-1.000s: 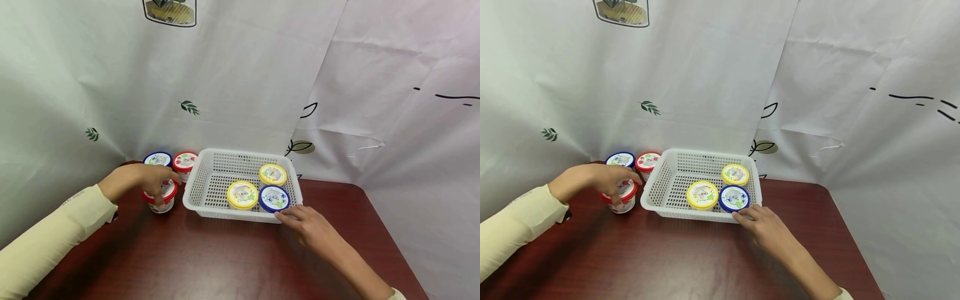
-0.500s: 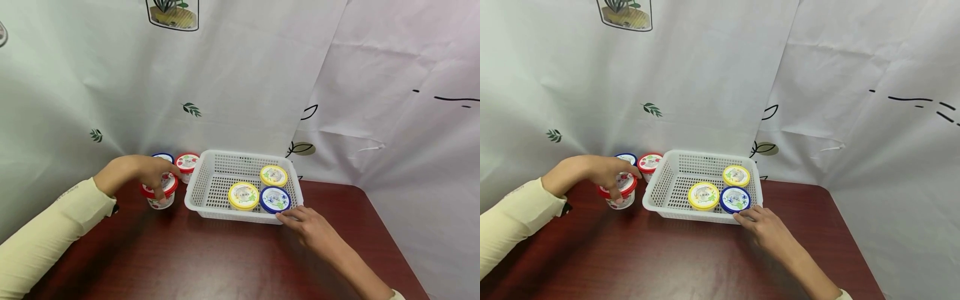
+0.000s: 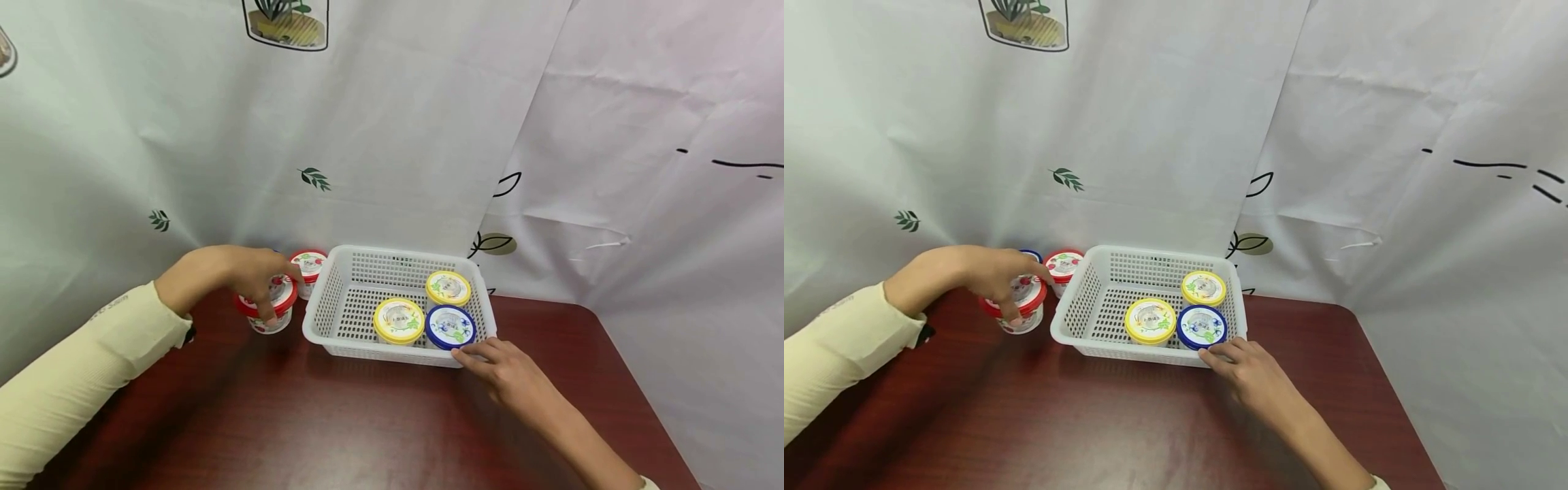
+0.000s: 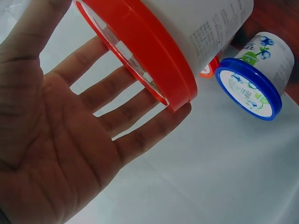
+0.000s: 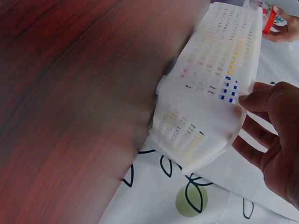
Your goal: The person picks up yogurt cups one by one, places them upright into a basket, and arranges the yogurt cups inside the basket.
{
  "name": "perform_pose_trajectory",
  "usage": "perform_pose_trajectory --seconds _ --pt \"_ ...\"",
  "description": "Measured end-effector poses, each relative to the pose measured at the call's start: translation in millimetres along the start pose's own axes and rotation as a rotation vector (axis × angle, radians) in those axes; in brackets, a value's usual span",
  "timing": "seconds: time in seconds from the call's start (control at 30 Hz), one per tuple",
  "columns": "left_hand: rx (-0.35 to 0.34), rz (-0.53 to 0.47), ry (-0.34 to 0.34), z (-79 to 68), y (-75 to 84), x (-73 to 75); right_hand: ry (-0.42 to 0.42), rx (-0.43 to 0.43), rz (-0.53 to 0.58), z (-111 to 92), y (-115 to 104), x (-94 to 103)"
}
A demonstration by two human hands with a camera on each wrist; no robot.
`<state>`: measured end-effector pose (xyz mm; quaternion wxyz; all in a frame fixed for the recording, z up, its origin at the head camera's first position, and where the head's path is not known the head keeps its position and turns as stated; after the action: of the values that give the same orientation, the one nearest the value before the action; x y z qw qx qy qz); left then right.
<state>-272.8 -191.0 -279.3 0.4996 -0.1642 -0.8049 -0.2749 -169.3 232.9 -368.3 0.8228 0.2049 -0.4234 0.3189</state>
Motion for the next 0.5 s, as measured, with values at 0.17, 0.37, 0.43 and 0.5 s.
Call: perform_pose_trajectory --seconds 0.17,0.37,0.43,0.5 --pt "-0.023 0.034 -0.018 1.4 8.0 2.5 -0.005 -0.008 -0.002 -0.1 -0.5 -0.7" --pt "-0.029 0.057 -0.016 1.1 14.1 6.3 0.001 -0.005 0.003 -0.5 -0.8 -0.4" --pt "-0.030 0.065 -0.010 0.5 16.2 7.4 0.003 -0.002 0.005 -0.4 -0.7 -0.2" --pt "-0.036 0.071 -0.005 -0.2 18.9 8.4 0.004 -0.002 0.006 -0.2 -0.7 -0.1"
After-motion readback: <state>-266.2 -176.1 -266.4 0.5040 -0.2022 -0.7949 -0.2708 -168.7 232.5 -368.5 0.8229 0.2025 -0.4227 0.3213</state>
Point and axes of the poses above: each hand's wrist, its own z-axis towards the middle knuckle, its own x-axis out of the back of the hand, y = z × x, the point moved 5 cm from there along z, towards the middle knuckle, and after that the axes turned 12 degrees about -x, right-handed, at the moved point
